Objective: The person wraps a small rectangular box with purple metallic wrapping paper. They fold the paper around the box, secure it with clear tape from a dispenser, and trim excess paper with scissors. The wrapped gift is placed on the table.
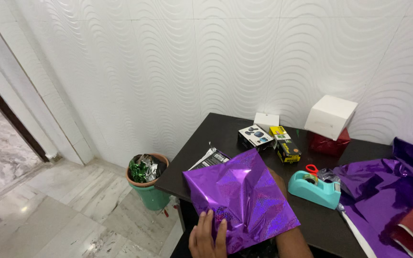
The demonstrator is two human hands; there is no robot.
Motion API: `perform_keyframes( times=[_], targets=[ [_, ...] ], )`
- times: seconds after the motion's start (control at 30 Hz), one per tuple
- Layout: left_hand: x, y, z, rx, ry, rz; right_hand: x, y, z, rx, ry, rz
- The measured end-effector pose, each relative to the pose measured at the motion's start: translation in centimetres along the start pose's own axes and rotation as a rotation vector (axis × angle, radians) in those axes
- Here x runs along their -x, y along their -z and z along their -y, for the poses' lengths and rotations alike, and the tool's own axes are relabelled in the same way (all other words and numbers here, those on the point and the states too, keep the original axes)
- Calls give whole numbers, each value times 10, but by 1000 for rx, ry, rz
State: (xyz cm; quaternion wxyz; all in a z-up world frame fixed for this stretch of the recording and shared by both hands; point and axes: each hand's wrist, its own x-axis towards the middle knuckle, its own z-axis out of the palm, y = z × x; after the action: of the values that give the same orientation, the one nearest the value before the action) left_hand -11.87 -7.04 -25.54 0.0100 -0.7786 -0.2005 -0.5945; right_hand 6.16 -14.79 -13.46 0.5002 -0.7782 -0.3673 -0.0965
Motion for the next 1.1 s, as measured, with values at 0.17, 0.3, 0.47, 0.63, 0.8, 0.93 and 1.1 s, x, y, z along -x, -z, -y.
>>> perform_keyframes(
  times=[0.17, 0.3, 0.47, 0.63, 0.8, 0.93, 1.1],
  targets=[
    [-52, 12, -10, 208, 14, -50, 0, 0, 0, 29, -40, -7],
    [-74, 56, 12, 537, 233, -29, 6, 3, 8, 43, -125, -81],
    [-94, 88, 62, 498, 755, 11, 5, 8, 23, -118, -389, -177],
    [-103, 104, 99, 593, 867, -22, 7, 7, 34, -22, -39, -173],
    [-98, 110, 60, 395, 155, 214, 9, 3, 40, 24, 220, -138],
    [-110, 96, 9, 322, -3, 331, 10, 3, 47, 137, 266, -98],
    [-132, 82, -14, 293, 14, 554, 14, 6, 58, 239, 318, -84]
  ],
)
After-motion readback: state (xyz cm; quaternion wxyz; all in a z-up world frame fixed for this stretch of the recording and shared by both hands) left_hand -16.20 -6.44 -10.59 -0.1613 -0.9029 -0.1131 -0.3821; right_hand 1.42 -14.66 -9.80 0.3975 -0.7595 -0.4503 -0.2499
